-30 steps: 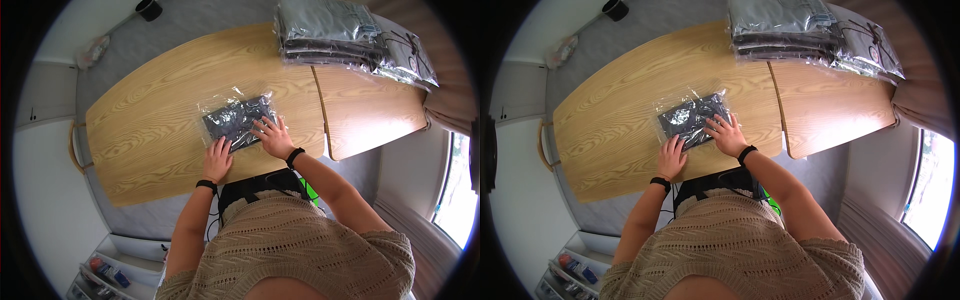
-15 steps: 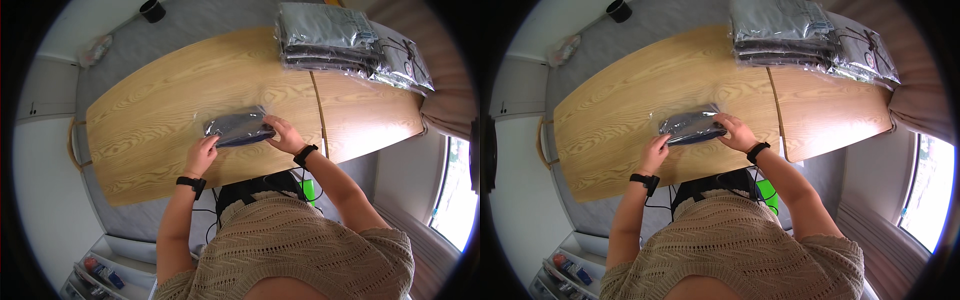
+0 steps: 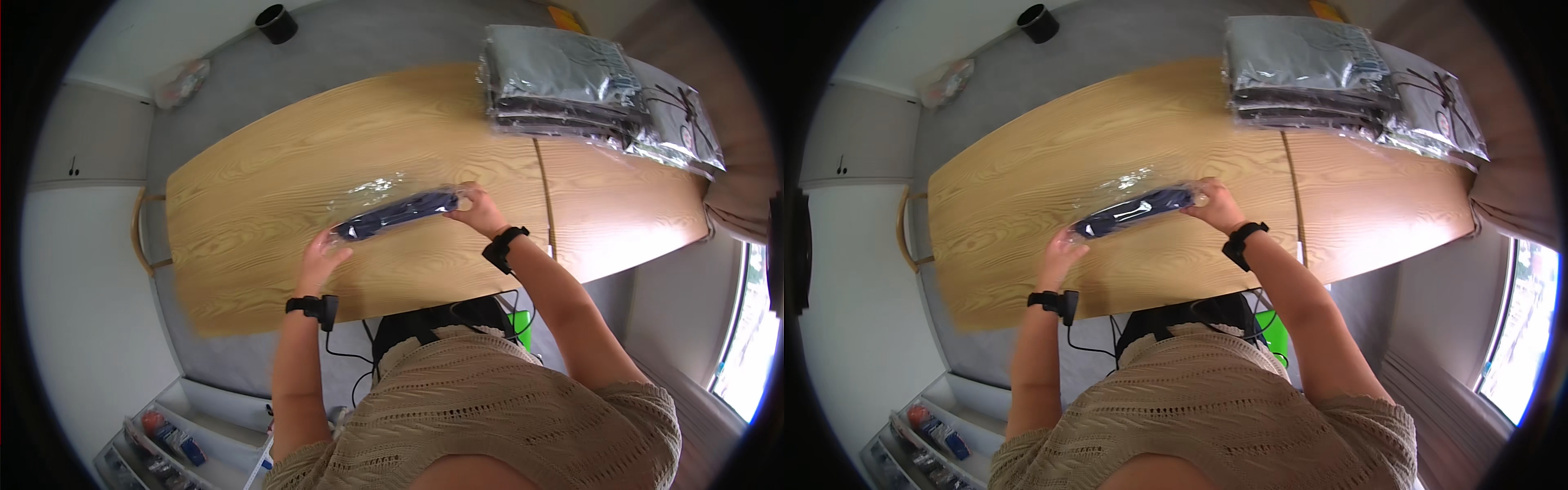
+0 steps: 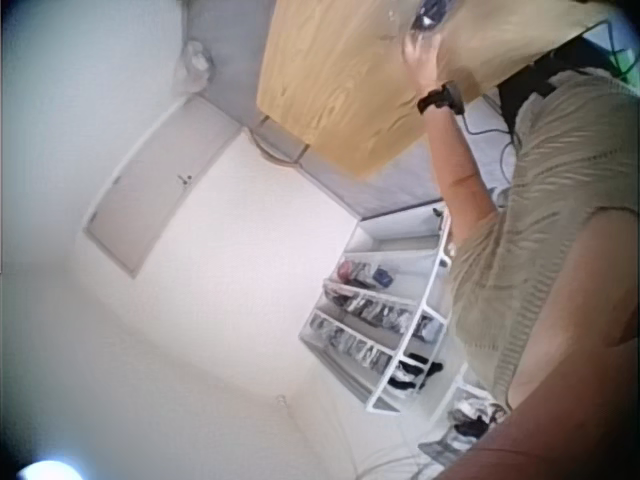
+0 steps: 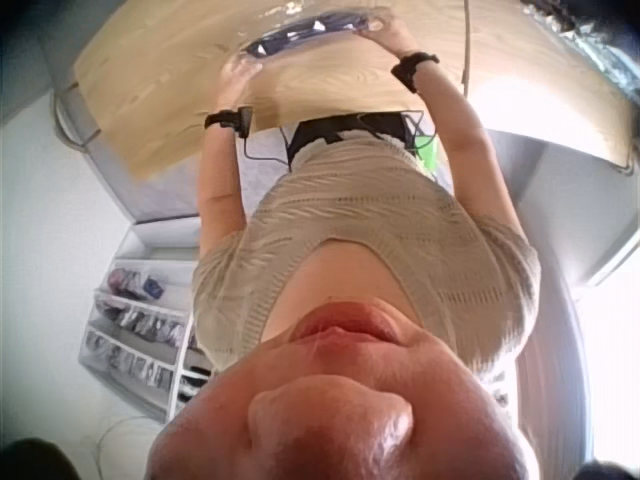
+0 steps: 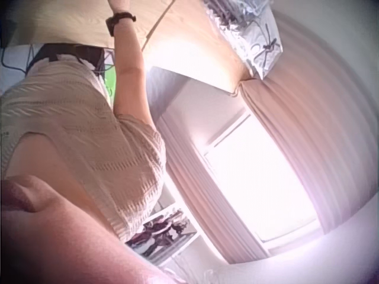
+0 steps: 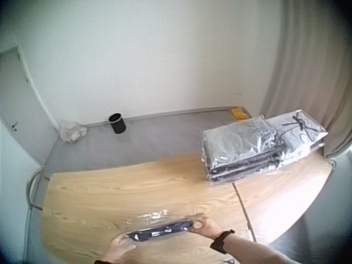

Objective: The recorder folds a pair of navy blue pants and places them inside a clear plastic bag.

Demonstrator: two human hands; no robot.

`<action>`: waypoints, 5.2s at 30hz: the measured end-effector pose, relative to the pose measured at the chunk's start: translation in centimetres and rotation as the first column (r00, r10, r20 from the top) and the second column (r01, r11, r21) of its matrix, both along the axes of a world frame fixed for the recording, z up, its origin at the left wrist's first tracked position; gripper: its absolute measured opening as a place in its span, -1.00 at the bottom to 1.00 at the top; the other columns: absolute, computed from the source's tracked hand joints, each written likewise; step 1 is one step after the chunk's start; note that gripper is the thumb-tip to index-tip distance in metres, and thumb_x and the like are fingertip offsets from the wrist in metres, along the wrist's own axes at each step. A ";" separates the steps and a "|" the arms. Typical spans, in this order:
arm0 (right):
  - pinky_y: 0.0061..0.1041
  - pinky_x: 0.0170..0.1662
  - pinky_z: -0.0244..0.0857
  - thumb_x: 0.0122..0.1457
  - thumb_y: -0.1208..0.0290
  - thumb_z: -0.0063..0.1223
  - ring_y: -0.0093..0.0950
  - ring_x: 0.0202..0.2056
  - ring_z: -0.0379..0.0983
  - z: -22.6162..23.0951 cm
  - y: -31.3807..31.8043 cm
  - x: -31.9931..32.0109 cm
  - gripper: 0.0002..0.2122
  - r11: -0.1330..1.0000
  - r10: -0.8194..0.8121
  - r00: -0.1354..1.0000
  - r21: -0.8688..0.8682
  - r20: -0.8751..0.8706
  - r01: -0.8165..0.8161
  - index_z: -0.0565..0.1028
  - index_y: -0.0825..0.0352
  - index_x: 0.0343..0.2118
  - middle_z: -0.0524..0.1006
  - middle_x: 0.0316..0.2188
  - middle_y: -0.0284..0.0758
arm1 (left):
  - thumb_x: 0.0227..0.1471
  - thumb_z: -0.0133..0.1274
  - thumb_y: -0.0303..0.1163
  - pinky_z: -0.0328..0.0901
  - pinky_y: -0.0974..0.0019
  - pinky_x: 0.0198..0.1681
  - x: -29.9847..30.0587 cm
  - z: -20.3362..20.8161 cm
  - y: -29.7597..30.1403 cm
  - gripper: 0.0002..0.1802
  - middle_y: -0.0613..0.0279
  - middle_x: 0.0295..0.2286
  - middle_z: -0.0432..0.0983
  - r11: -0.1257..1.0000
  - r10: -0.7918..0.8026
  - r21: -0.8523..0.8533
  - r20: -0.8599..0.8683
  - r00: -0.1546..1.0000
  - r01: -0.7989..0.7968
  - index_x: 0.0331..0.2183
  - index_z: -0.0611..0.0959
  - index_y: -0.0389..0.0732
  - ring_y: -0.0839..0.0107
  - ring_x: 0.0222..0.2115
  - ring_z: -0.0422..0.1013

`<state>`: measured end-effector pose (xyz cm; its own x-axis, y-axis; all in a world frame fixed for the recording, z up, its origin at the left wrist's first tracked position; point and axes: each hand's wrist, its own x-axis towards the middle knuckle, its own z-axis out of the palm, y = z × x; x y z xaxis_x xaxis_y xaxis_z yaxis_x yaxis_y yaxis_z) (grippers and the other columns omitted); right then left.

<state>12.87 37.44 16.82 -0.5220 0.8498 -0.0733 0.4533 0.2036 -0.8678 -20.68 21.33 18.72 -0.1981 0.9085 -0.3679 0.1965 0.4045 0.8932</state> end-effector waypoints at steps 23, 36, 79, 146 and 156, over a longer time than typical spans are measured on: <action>-0.56 -0.26 0.37 0.12 0.10 0.13 -0.53 -0.32 0.48 -3.9 -1.8 2.3 -0.51 0.595 -0.296 0.951 -0.762 0.087 0.255 0.36 0.39 -0.03 0.52 -0.31 -0.32 | -0.05 0.21 0.00 0.20 0.48 -0.45 3.8 -4.0 0.9 -0.52 0.48 -0.46 0.39 0.931 0.262 -0.268 0.017 0.965 -0.248 -0.25 0.51 -0.17 0.66 -0.49 0.27; -0.49 -0.25 0.36 0.07 0.34 0.18 -0.45 -0.33 0.48 -4.1 -6.5 1.7 -0.72 0.693 -0.107 0.985 -0.700 0.138 0.173 0.45 0.41 -0.24 0.53 -0.30 -0.23 | -0.12 0.26 -0.27 0.29 0.29 -0.38 2.3 -8.2 -4.3 -0.58 0.20 -0.46 0.48 0.946 0.250 -0.164 -0.185 0.950 -0.281 -0.29 0.48 -0.32 0.36 -0.47 0.40; -0.22 0.28 -0.20 0.15 0.22 -0.15 -0.41 0.28 -0.02 -5.0 -4.8 -9.1 -0.50 0.884 -0.013 0.781 0.373 0.624 -0.283 0.26 0.25 0.16 0.17 0.24 -0.30 | 0.10 -0.21 -0.15 -0.11 -0.01 0.22 12.3 -7.3 6.4 -0.37 0.04 0.21 0.06 0.921 -0.259 -0.144 -0.920 0.294 0.361 0.15 0.26 -0.27 0.21 0.23 -0.02; -0.64 -0.36 0.39 0.02 0.54 0.21 -0.58 -0.42 0.45 -3.8 -7.0 1.6 -0.81 0.537 -0.378 0.926 -0.818 -0.014 0.206 0.46 0.42 -0.31 0.50 -0.44 -0.33 | -0.05 0.20 -0.37 0.31 0.43 -0.52 5.7 -6.4 -3.6 -0.74 0.31 -0.52 0.46 0.901 0.297 -0.354 0.079 0.952 -0.251 -0.34 0.53 -0.31 0.54 -0.52 0.38; -0.65 -0.35 0.40 0.02 0.48 0.23 -0.64 -0.48 0.46 -4.4 -7.2 1.4 -0.83 0.587 -0.338 0.921 -0.720 0.196 0.369 0.50 0.45 -0.39 0.54 -0.51 -0.32 | -0.01 0.18 -0.38 0.35 0.47 -0.55 5.2 -6.8 -3.8 -0.76 0.29 -0.51 0.47 0.868 0.359 -0.414 0.138 0.923 -0.275 -0.34 0.51 -0.29 0.50 -0.55 0.47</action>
